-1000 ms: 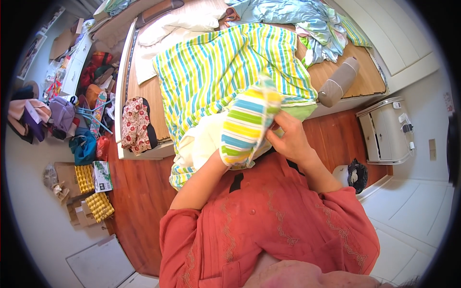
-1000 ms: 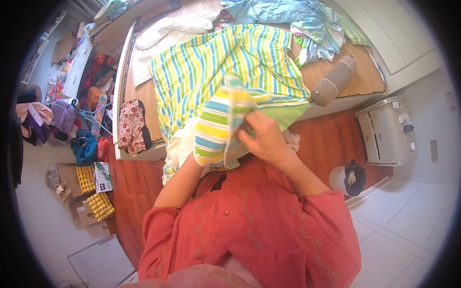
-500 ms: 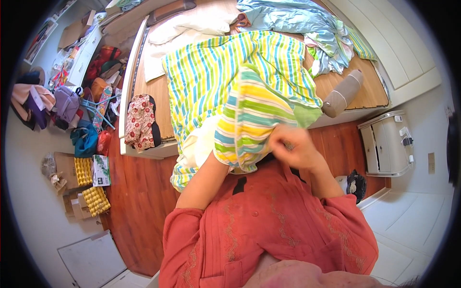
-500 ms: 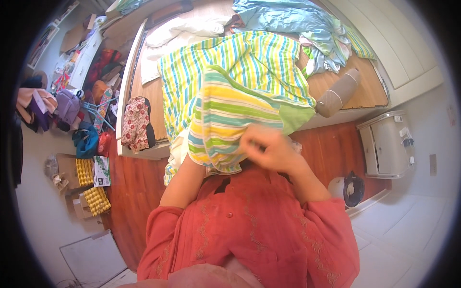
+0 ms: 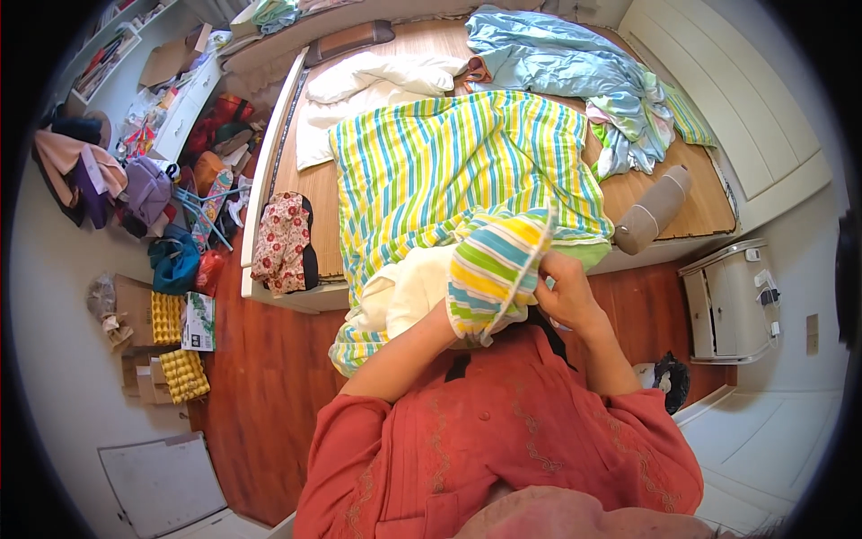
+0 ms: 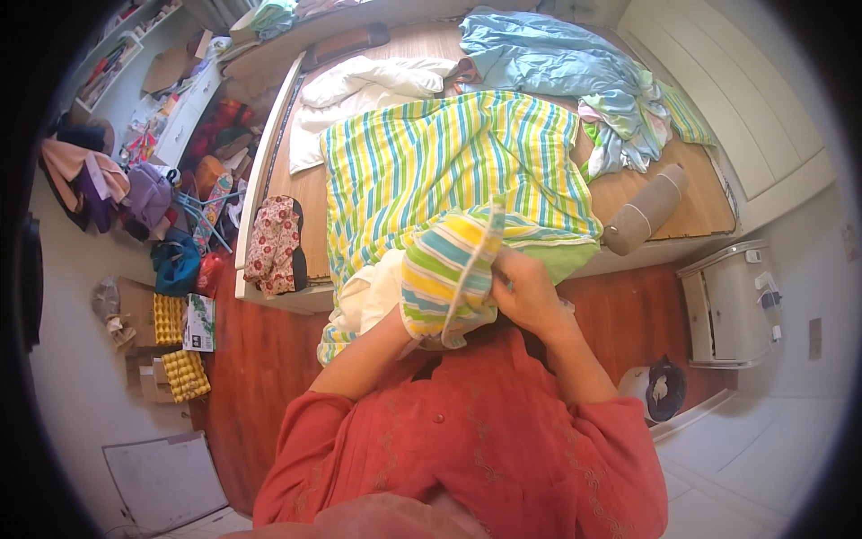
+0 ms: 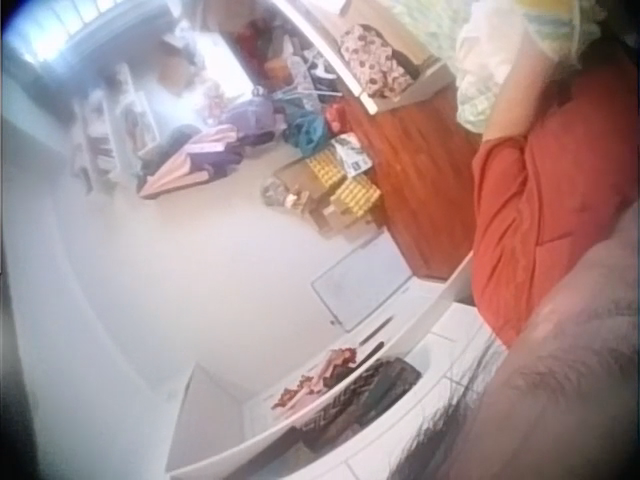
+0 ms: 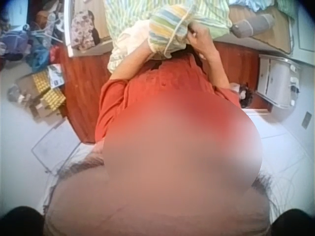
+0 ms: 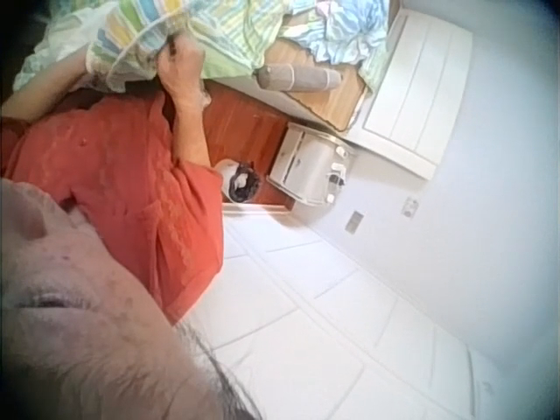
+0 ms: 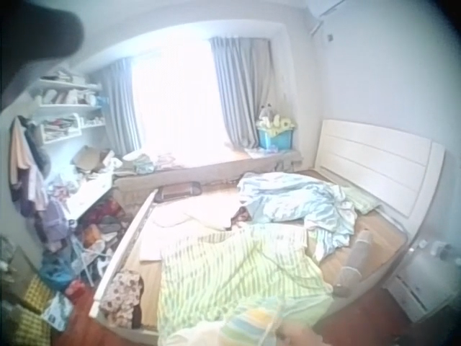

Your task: The person folds a green and yellow striped garment and a white garment on a wooden surface.

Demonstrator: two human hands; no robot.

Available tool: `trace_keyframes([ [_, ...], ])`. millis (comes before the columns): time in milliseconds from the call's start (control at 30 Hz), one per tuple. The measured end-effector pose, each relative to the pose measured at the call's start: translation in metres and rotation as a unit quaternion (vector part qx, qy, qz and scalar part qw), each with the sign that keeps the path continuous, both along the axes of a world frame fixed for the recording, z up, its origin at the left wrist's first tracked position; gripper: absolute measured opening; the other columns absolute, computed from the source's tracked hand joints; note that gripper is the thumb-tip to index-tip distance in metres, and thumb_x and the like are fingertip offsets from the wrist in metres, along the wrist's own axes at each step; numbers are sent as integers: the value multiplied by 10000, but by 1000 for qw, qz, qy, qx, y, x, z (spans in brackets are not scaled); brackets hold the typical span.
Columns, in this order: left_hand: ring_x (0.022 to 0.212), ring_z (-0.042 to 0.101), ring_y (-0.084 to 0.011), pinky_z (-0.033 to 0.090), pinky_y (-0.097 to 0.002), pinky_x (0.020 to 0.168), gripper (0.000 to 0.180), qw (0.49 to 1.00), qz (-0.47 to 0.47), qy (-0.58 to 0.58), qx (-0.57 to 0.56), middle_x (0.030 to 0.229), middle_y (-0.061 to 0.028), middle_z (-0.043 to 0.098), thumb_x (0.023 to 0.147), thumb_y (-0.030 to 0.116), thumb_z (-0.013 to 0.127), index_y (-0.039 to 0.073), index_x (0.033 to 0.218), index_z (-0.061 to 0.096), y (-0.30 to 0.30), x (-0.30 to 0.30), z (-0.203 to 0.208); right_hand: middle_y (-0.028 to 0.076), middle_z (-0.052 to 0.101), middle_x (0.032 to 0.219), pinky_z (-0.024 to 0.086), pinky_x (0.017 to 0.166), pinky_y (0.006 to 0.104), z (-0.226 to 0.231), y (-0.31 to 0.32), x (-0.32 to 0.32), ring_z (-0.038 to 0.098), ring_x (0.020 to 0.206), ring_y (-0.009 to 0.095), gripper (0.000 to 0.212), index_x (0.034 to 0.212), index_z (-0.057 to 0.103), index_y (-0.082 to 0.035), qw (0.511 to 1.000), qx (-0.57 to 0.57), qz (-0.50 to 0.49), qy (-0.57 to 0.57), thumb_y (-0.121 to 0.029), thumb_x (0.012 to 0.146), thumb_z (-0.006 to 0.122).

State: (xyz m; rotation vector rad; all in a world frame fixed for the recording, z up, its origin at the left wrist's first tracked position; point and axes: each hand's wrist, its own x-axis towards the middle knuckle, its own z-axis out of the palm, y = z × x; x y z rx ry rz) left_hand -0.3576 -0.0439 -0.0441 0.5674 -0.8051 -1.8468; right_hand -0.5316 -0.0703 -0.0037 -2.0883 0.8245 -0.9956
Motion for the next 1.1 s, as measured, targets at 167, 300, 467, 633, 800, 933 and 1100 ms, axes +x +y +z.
trace_keyframes([
  [167, 1077, 557, -176, 467, -277, 912, 397, 987, 70, -95, -106, 1232, -110, 551, 908, 95, 567, 23, 1286, 471, 8, -1, 36, 152, 579, 743, 437, 597, 324, 18, 4, -13, 561, 650, 272, 83, 872, 594, 0, 993, 49, 88, 62, -4, 797, 558],
  [300, 1078, 557, -172, 466, -272, 912, 405, 937, 91, -257, -220, 1237, -108, 551, 903, 93, 576, 24, 1288, 472, 7, -2, 51, 60, 590, 975, 440, 626, 269, 31, -12, -39, 560, 804, 132, 175, 994, 615, -34, 990, 100, 84, -55, 0, 826, 578],
  [467, 1174, 522, -222, 441, -297, 988, 397, 999, 17, 18, -30, 1327, -142, 485, 973, 119, 459, 20, 1352, 399, 3, 7, 19, 91, 601, 974, 462, 673, 282, -5, -20, -23, 571, 819, 163, 369, 1171, 571, -38, 999, 28, -10, 31, -32, 806, 620],
  [633, 1157, 492, -151, 399, -253, 996, 332, 939, -219, 250, 91, 1279, -86, 496, 991, 181, 422, 65, 1301, 440, 15, 1, 21, 107, 589, 970, 464, 780, 336, -14, -28, -15, 576, 883, 231, 286, 1042, 613, -48, 999, 6, 48, 23, -105, 771, 682],
  [800, 936, 582, -212, 503, -330, 761, 292, 901, -175, 278, 283, 1112, -154, 559, 982, 225, 453, 19, 1177, 521, 15, -3, -52, 110, 602, 1067, 459, 858, 343, -25, -23, -15, 581, 968, 248, 346, 1127, 587, -30, 990, 9, 141, 3, -104, 797, 663],
  [933, 1045, 576, -191, 488, -269, 879, 318, 982, -86, 156, 66, 1176, -150, 575, 975, 170, 472, 17, 1253, 480, 13, 0, -51, 123, 623, 1092, 452, 886, 337, -8, -13, -16, 592, 985, 216, 339, 1171, 563, 1, 986, 96, 133, -7, -63, 842, 612],
  [1100, 1021, 586, -200, 510, -283, 835, 279, 997, -4, 55, 58, 1136, -132, 582, 964, 129, 472, 9, 1214, 497, -4, -8, -52, 89, 598, 901, 457, 705, 283, -27, -30, -20, 573, 785, 164, 185, 1016, 594, 5, 1000, 11, -1, 0, -22, 833, 604],
])
